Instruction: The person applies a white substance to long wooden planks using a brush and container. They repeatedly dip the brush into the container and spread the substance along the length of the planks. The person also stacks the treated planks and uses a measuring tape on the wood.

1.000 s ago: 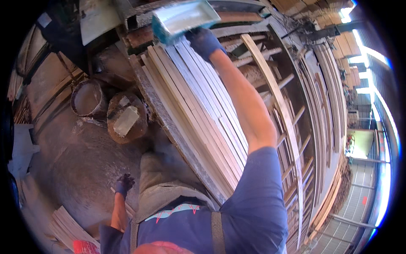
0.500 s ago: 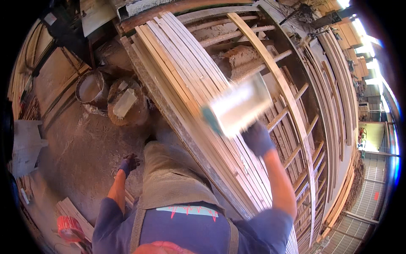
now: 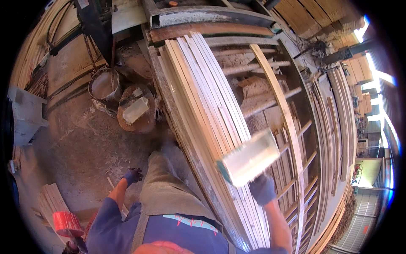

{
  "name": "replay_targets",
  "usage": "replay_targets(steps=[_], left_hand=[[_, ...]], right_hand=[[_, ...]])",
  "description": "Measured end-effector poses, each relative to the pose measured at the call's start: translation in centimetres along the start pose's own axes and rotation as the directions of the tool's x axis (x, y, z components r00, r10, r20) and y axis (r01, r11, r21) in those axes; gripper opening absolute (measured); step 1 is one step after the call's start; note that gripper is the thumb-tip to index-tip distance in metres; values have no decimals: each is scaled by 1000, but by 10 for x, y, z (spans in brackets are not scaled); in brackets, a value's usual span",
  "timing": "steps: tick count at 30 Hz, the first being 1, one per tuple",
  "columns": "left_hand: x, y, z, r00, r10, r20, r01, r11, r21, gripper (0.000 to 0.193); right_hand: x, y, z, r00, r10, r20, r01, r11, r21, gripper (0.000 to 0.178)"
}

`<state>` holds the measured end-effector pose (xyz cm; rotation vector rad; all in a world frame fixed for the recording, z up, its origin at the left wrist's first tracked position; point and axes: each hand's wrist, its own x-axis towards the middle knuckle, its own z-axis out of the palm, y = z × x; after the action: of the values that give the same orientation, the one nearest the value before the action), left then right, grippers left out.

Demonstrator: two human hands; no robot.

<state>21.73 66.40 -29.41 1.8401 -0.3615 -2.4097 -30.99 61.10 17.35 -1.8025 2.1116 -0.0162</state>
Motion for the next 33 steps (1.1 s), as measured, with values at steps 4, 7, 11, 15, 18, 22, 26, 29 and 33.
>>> replay_targets(steps=[4, 7, 11, 15, 18, 22, 26, 29, 33], left_hand=[[19, 13, -23, 1000, 29, -8, -30, 898, -438, 36], [6, 44, -32, 998, 45, -35, -57, 878, -476, 35], [72, 29, -50, 931, 219, -293, -347, 782, -518, 33], [106, 17, -104, 891, 447, -83, -438, 798, -414, 33], [68, 20, -94, 933, 300, -197, -356, 701, -618, 33], [-31, 7, -82, 961, 54, -271, -174, 881, -440, 41], [-40, -3, -72, 963, -51, -265, -72, 897, -435, 41], [-65, -13, -57, 963, 48, -264, -180, 843, -506, 44], [-76, -48, -49, 939, 40, -341, -253, 752, -609, 50]], right_hand=[[185, -76, 7, 961, -274, 18, 274, 949, -159, 25], [320, -162, 14, 834, -552, 27, 497, 729, -470, 26], [443, -252, 6, 853, -490, -179, 452, 866, -215, 29], [478, -279, 5, 693, -671, -262, 602, 739, -301, 28], [447, -254, 10, 948, -237, -212, 307, 857, 415, 9], [325, -300, 21, 971, -234, -53, 178, 552, 815, 14], [267, -324, 98, 856, -476, -200, 493, 639, 590, 21], [264, -333, 195, 858, -499, -124, 483, 699, 527, 22], [292, -312, 348, 886, -462, -38, 420, 766, 487, 21]])
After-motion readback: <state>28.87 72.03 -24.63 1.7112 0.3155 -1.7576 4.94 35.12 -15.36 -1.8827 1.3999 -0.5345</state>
